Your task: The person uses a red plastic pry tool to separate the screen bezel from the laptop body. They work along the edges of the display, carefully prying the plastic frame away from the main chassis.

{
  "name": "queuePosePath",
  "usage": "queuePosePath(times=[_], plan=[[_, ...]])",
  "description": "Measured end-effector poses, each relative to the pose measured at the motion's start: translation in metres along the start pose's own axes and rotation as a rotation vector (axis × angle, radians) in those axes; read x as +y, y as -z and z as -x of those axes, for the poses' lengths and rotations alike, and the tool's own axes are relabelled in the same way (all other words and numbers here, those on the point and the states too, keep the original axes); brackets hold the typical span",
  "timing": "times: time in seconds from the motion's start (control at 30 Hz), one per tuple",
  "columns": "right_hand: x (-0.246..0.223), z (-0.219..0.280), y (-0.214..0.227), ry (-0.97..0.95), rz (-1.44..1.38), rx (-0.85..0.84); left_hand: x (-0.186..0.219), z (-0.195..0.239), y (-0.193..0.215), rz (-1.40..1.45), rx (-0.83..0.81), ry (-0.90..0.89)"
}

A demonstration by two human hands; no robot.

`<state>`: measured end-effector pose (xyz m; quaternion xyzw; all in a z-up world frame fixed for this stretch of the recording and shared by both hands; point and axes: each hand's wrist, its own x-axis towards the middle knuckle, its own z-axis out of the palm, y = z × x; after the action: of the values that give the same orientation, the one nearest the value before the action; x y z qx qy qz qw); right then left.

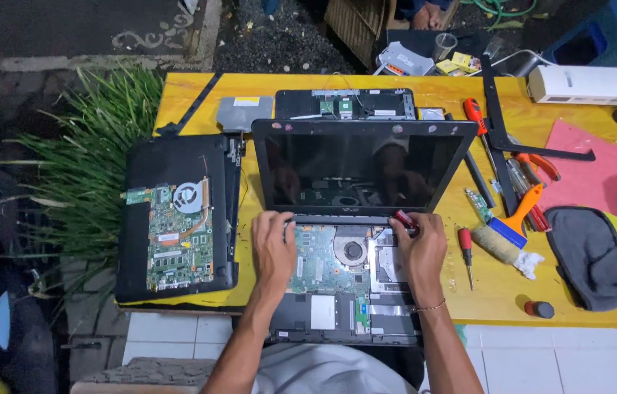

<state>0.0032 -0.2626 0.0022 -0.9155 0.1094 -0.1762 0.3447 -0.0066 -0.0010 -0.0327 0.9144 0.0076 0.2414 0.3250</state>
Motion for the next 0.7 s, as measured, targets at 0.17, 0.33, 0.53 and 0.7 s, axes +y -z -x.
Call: queuePosePath(times=[0.17,0.33,0.53,0.7], plan=[[0.000,-0.002,-0.001,-0.029,-0.011,-0.017,-0.004,-0.013,0.007,-0.073,-0.135,-0.127],[0.006,-0.001,-0.005,-0.026,-0.033,-0.040,-0.006,-0.029,0.015,-0.109,-0.250,-0.243],[0.004,-0.005,0.006,0.020,-0.106,-0.036,-0.011,-0.041,0.011,-0.130,-0.400,-0.293],[0.012,-0.011,0.024,0.113,-0.245,0.173,-0.016,-0.037,0.004,-0.167,-0.399,-0.267]])
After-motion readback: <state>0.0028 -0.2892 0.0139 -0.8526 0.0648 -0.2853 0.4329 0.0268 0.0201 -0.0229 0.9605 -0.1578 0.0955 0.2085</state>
